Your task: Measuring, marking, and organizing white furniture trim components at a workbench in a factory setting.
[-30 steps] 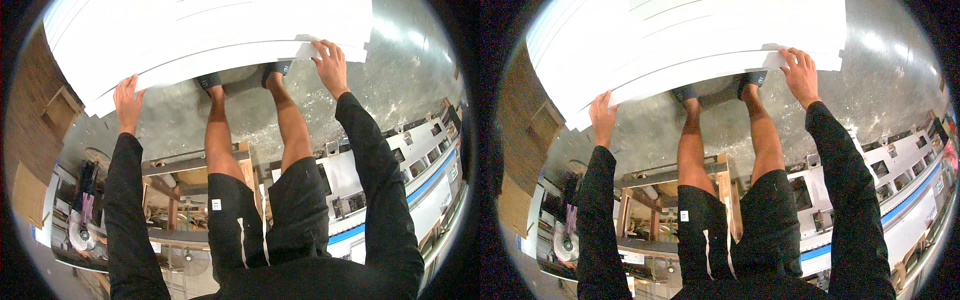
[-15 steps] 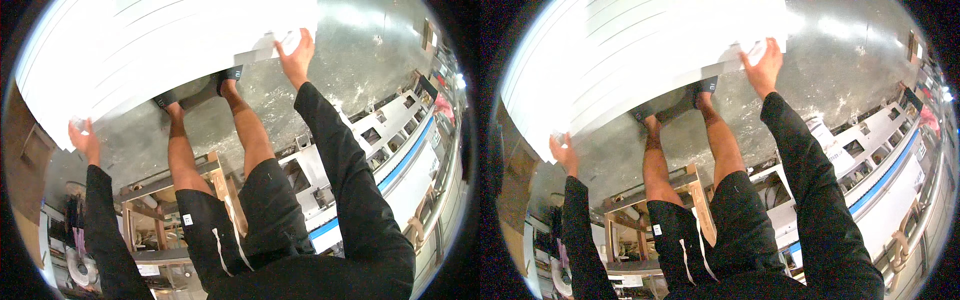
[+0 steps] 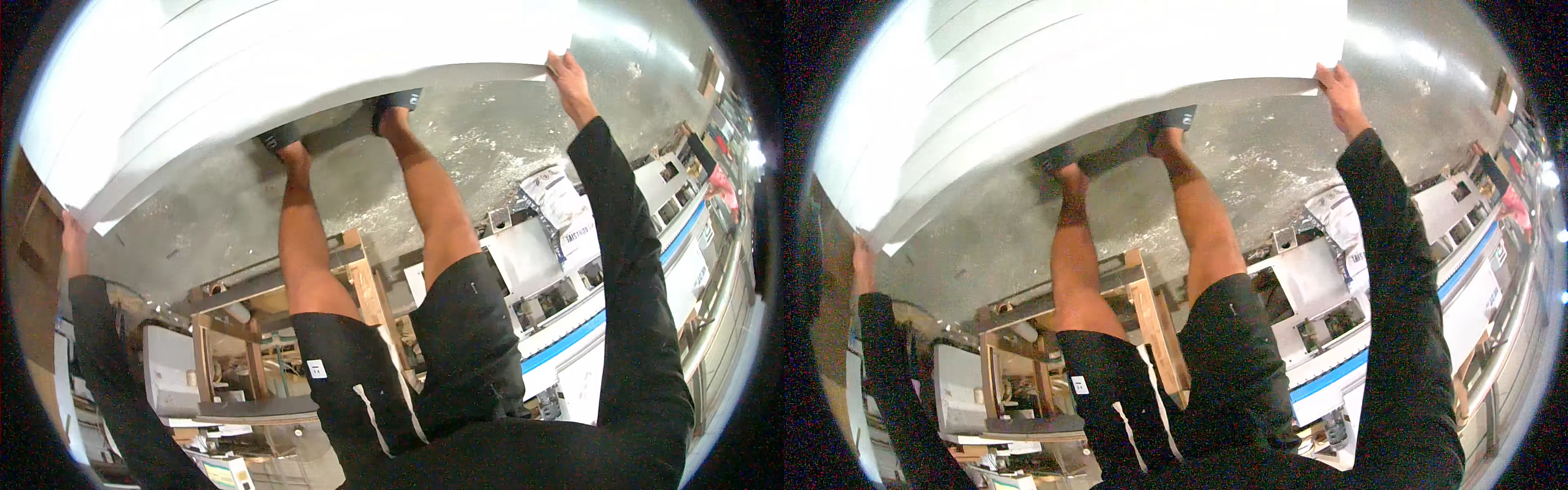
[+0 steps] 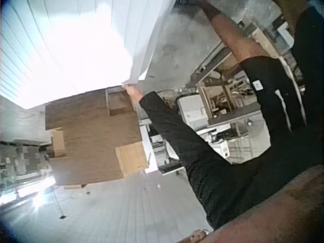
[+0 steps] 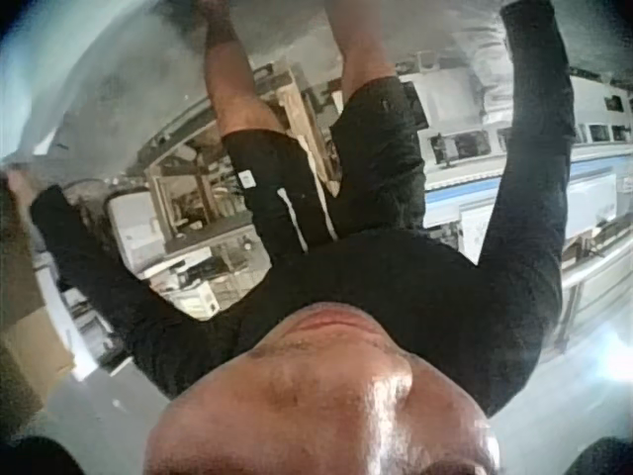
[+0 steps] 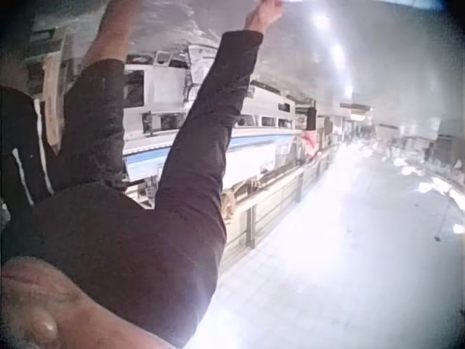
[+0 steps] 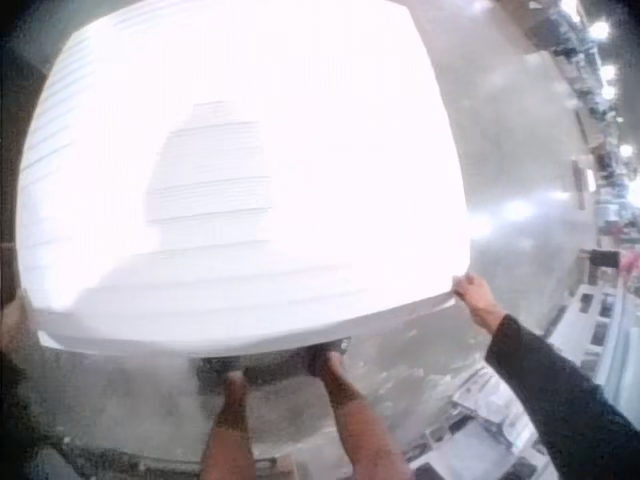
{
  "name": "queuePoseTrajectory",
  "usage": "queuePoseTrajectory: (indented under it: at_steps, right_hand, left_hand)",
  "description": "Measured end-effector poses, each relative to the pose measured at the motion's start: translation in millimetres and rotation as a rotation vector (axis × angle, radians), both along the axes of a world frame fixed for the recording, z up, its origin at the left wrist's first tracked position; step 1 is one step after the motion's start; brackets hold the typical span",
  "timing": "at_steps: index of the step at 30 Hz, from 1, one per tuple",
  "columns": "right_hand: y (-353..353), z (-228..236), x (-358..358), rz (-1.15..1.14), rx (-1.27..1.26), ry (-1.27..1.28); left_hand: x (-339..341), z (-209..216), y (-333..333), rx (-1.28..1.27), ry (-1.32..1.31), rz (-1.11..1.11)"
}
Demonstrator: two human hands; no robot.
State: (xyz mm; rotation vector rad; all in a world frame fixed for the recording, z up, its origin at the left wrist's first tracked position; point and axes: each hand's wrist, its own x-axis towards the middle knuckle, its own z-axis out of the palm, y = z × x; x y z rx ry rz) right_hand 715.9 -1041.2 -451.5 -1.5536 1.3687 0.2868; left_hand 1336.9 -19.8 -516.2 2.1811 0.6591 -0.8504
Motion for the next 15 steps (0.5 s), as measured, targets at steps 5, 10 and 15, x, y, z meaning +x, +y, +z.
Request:
queuePoseTrajectory:
  at_steps: [5, 10, 15]
  right_hand:
    - [-7, -2, 5, 0.023, 0.007, 0.052]
    - [5, -10, -2, -0.070, 0.091, 0.077]
    - [-28, -13, -14, -0.111, 0.133, 0.088]
  left_hand:
    - [26, 3, 6, 0.137, -0.064, -0.123]
    - [16, 26, -13, 0.022, -0.018, 0.017]
    - [-33, 6, -55, 0.234, -0.093, -0.028]
